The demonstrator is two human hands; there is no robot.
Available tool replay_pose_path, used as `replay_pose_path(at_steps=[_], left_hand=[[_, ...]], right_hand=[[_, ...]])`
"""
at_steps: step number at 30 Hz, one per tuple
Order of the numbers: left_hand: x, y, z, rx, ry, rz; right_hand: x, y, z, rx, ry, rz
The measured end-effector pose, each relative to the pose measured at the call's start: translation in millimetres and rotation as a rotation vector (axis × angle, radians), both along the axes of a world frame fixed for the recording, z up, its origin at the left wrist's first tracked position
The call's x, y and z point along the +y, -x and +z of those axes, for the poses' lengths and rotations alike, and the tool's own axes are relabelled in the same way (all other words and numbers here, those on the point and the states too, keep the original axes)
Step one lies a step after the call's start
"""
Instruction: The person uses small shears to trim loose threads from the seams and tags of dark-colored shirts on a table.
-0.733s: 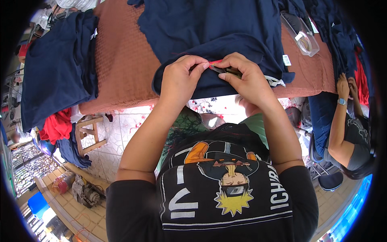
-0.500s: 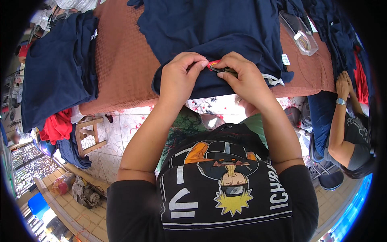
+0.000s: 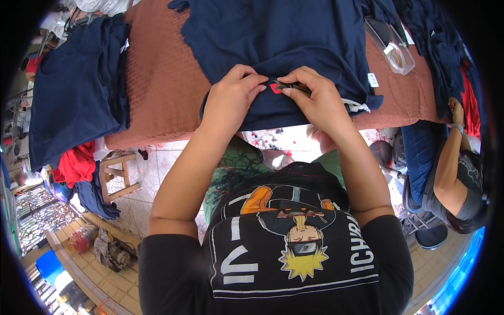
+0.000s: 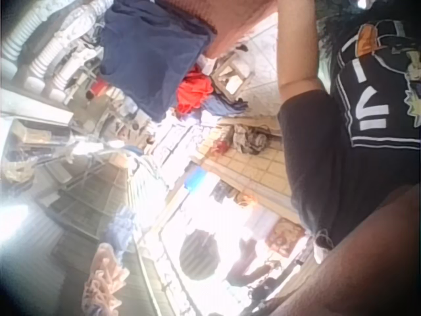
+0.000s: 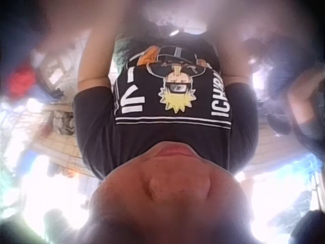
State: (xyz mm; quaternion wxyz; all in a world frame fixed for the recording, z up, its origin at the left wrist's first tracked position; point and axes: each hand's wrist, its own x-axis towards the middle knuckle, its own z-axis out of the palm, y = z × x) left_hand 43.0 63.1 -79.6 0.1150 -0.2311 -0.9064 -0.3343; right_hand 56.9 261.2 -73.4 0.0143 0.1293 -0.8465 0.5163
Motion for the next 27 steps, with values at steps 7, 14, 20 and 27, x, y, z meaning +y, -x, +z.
replay_pose_path(at_steps=[7, 14, 20, 27], left_hand=[[-1, 4, 9, -0.161, -0.031, 0.041], [2, 1, 22, -0.261, -0.039, 0.037], [-37, 5, 107, -0.081, -0.438, -0.743], [-73, -16, 149, 0.004, -0.454, -0.442]], right_hand=[[2, 0, 1, -0.009, -0.008, 0.006], [-2, -1, -1, 0.099, -0.058, 0.029], [3, 1, 17, 0.302, -0.155, -0.068], [26, -7, 49, 0.318, -0.090, -0.195]])
